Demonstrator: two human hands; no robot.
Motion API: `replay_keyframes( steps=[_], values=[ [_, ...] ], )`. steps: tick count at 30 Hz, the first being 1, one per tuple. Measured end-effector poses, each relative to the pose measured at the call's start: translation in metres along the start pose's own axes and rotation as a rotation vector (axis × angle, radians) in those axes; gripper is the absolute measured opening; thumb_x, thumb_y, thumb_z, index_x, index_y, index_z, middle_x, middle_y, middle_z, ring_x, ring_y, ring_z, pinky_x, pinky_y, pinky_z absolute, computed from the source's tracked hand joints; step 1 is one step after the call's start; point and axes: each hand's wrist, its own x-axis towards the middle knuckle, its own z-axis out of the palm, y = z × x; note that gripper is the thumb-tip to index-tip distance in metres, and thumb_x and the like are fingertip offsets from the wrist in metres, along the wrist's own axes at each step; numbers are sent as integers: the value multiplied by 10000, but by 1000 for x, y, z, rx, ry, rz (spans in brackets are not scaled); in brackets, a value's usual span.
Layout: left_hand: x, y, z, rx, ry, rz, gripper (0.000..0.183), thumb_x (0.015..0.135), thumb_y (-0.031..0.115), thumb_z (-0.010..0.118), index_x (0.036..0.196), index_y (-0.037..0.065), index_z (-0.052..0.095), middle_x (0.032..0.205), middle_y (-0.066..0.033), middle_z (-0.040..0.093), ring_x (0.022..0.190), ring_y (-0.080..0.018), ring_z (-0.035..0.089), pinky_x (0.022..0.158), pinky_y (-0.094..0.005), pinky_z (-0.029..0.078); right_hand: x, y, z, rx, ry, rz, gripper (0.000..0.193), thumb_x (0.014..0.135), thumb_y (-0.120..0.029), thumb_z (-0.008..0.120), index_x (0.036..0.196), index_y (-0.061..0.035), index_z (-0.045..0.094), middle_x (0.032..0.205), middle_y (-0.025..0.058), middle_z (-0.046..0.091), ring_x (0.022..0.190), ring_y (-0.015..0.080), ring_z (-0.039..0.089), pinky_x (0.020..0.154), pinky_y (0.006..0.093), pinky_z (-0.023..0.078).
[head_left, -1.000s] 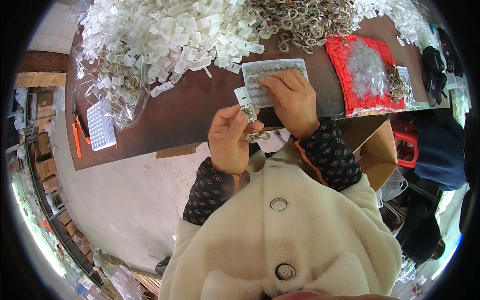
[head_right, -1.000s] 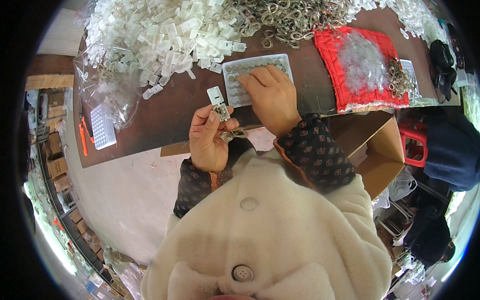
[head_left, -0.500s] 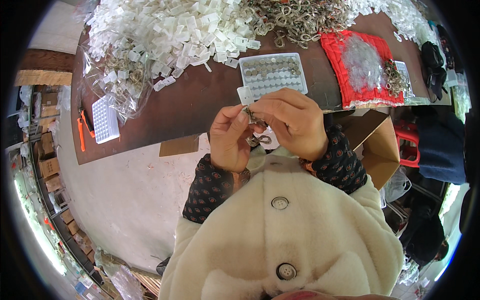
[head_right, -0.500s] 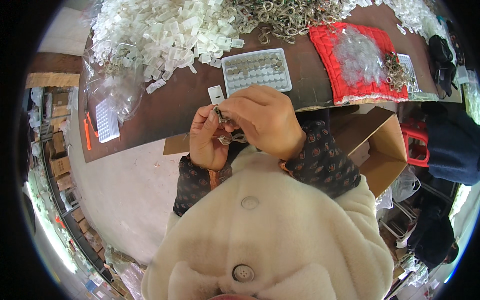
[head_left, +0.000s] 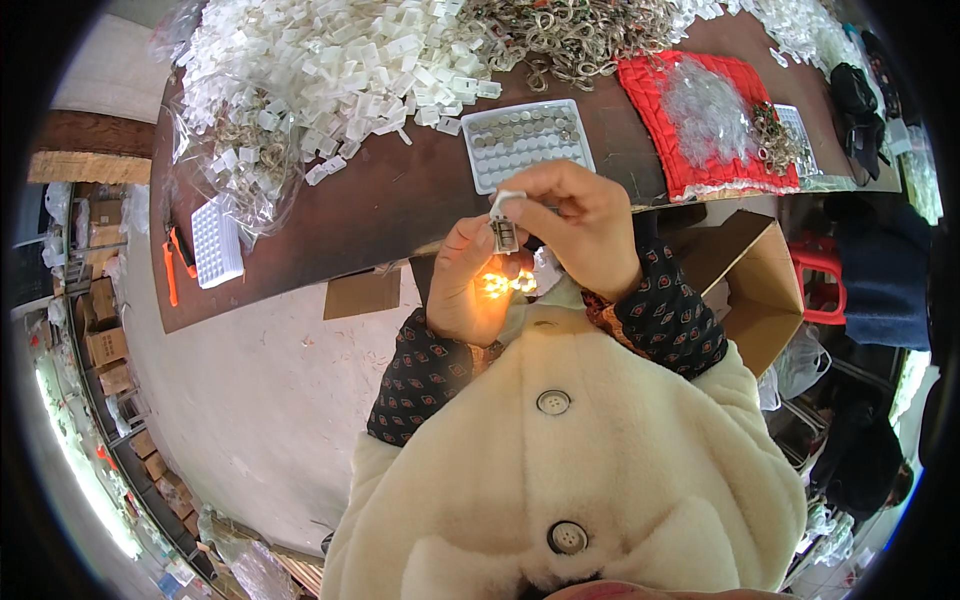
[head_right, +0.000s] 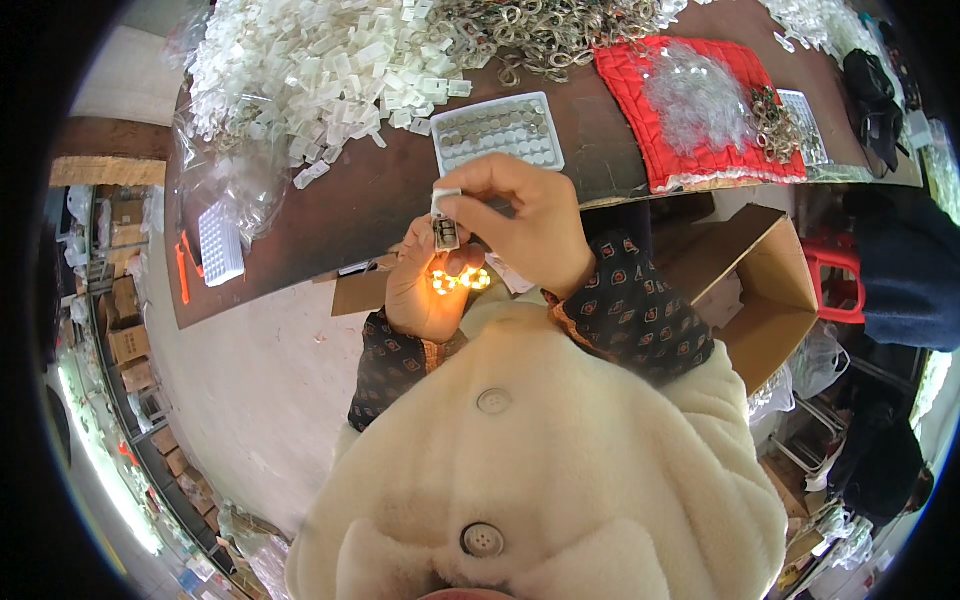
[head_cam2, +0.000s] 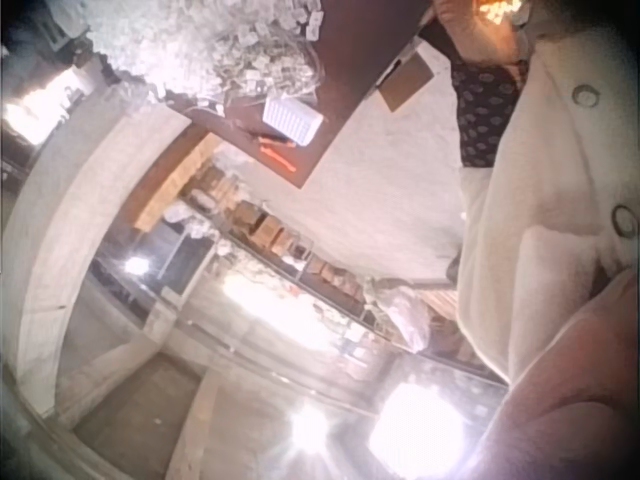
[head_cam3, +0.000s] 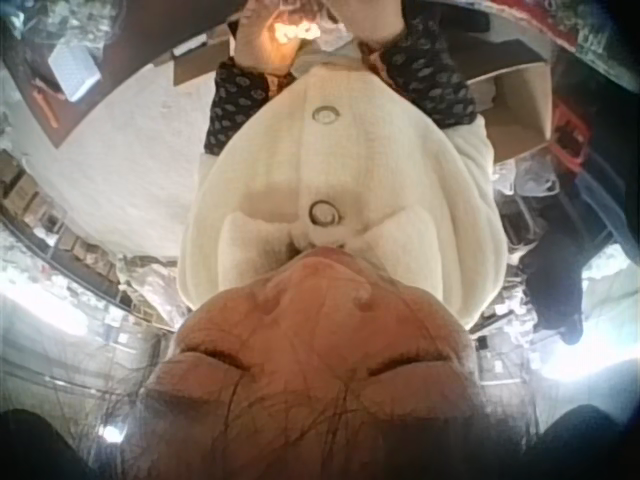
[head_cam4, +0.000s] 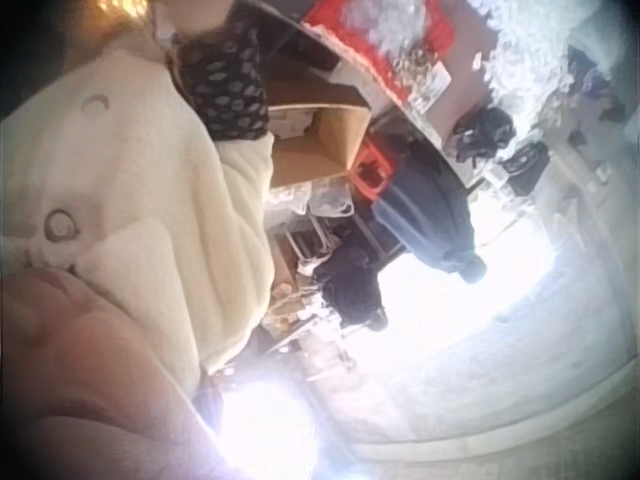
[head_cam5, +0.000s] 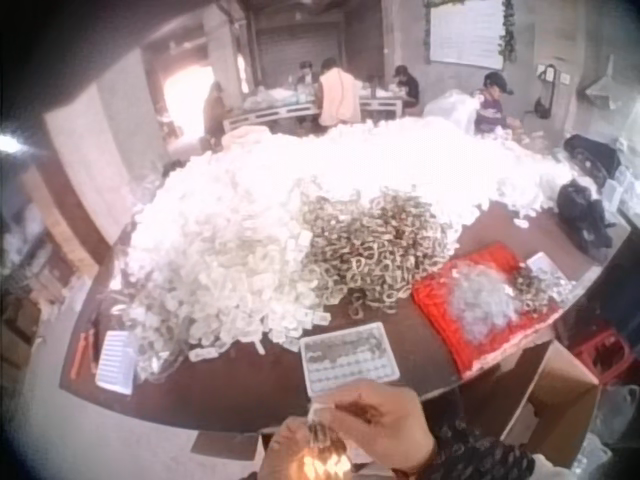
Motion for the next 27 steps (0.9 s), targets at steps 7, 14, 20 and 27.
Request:
replay_keyframes(
  steps=[7,14,20,27],
  values=[
    [-4,-1,7,-113,-32,-26,250,993,247,568,1197,102,582,1154,-46,614,1052,-163,590,917,-360,475,0,7,-5,-349,-193,-583,255,782,119,673,1011,11,703,1083,137,657,978,220,641,812,303,532],
    [-3,-4,10,-183,85,-69,325,994,325,574,1244,119,550,1045,3,601,964,-115,571,888,-321,469,1,15,-3,-442,-137,-662,226,769,122,630,961,7,667,1069,137,637,925,201,637,771,291,527],
    [0,-11,10,-25,28,-95,519,978,497,528,1327,115,482,1309,-67,537,1280,-219,477,1076,-435,396,0,25,-5,-369,-99,-680,251,805,140,601,1017,16,650,1092,167,622,986,274,633,860,340,509],
    [16,-27,10,58,125,-137,243,980,342,589,1126,149,573,1101,-39,617,1012,-172,563,895,-354,463,-20,13,-52,-663,-5,-729,290,830,-10,688,1119,-5,691,1143,191,651,989,327,636,877,391,514]
  ],
)
